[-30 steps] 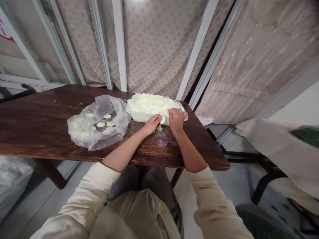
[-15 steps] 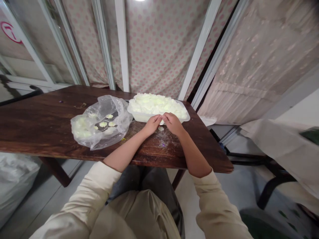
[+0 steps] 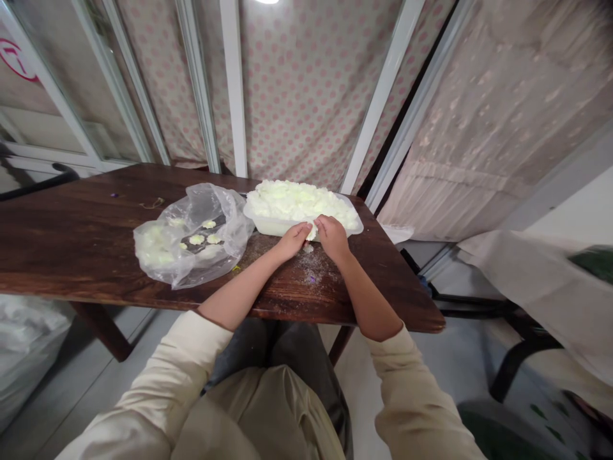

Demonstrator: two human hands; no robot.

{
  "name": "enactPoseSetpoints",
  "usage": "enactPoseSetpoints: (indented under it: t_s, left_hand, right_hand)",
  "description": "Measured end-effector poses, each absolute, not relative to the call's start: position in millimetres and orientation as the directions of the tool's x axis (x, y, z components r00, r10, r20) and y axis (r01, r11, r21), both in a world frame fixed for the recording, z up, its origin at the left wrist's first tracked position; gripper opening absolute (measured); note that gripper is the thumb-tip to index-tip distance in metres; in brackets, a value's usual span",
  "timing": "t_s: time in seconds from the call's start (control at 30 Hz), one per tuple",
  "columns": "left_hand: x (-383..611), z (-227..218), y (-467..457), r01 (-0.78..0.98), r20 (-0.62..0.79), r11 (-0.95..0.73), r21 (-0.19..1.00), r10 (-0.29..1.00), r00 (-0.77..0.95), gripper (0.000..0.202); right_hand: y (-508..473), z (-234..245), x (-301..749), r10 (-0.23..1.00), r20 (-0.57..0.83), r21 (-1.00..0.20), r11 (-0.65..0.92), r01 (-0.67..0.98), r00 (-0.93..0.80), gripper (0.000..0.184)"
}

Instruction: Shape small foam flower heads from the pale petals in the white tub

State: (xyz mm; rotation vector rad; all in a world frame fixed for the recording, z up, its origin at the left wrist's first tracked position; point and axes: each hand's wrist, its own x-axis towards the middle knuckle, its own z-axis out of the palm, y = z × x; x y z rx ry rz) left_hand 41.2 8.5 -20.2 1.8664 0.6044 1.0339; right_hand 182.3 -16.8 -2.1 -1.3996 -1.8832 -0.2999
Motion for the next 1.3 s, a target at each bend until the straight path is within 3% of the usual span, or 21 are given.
enactPoseSetpoints:
  t_s: [0.13, 0.3, 0.47, 0.6, 0.87, 1.2, 1.3]
  left_hand:
    - [40.0, -19.0, 5.5, -0.018, 0.392, -0.476, 0.879, 0.702, 0.594, 0.034]
    - [39.3, -15.9, 2.2, -0.002, 0.400, -0.478, 0.879, 0.733, 0.550, 0.033]
    - [42.8, -17.1, 5.7, -0.108, 0.413, -0.415, 0.904, 0.777, 0.474, 0.025]
    - [45.2, -17.6, 8.5, -0.184, 0.395, -0.349, 0.919, 0.816, 0.421, 0.018]
    - [42.9, -14.4, 5.0, -0.144, 0.366, -0.337, 0.930, 0.824, 0.432, 0.016]
    - [41.6, -15.8, 4.6, -0.077, 0.339, -0.342, 0.937, 0.830, 0.443, 0.029]
    - [41.9, -14.7, 3.7, -0.063, 0.309, -0.317, 0.946, 0.830, 0.464, 0.020]
  right_hand:
    - [-12.8, -0.8, 198.6, 0.672, 0.735, -0.354, 0.268, 0.896, 0.089, 0.032]
    - [-6.0, -2.0, 213.2, 0.631, 0.757, -0.487, 0.374, 0.789, 0.169, 0.033]
    - [-4.7, -2.9, 207.1, 0.594, 0.798, -0.487, 0.535, 0.691, 0.103, 0.026]
    - [-4.4, -5.8, 200.4, 0.669, 0.742, -0.534, 0.558, 0.635, 0.037, 0.022]
    - [-12.7, -3.3, 194.0, 0.737, 0.670, -0.499, 0.535, 0.682, -0.088, 0.026]
    - [-8.4, -8.4, 194.7, 0.787, 0.603, -0.615, 0.562, 0.554, -0.128, 0.016]
    - [-7.0, -9.3, 195.4, 0.784, 0.607, -0.622, 0.572, 0.535, -0.131, 0.014]
